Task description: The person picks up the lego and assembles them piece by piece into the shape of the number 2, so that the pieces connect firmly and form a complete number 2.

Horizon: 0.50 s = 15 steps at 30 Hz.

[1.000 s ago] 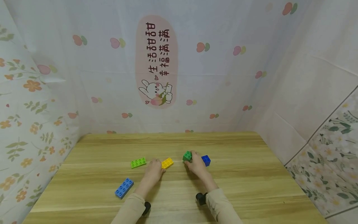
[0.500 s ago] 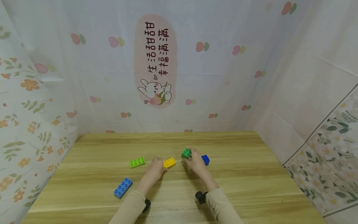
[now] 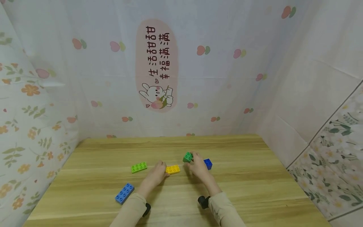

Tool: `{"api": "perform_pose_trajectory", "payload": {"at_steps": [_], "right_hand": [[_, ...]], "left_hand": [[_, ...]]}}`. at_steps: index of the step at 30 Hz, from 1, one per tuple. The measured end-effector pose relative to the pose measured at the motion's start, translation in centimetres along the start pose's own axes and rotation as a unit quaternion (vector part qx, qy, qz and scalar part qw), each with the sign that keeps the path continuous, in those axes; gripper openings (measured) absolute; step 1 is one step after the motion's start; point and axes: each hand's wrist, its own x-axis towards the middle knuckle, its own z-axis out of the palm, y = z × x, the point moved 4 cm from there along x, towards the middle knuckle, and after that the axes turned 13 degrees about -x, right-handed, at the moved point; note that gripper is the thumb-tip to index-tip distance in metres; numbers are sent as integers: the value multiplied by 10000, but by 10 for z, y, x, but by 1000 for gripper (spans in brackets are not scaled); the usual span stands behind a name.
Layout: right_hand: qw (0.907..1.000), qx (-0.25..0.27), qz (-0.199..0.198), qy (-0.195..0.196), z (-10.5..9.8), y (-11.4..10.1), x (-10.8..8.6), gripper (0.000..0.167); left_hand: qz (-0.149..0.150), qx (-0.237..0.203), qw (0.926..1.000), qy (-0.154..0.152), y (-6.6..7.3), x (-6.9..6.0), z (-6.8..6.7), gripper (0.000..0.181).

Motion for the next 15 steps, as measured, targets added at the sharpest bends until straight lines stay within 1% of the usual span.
{"api": "perform_pose_trajectory", "payload": {"at_steps": [4,11,15], "right_hand": [[10000,-20,10,-36,1,0,-1,47],[10000,-71,-25,53,0,1,0,46],[9999,-105,-35,54,-1,1,1,47]], "left_hand": [[142,92,9999,-24,-1,2,1,33],[205,-2,9996,-208,-4,7,2,28],[251,-4,9995,-213,-5,10,1,28]]}}
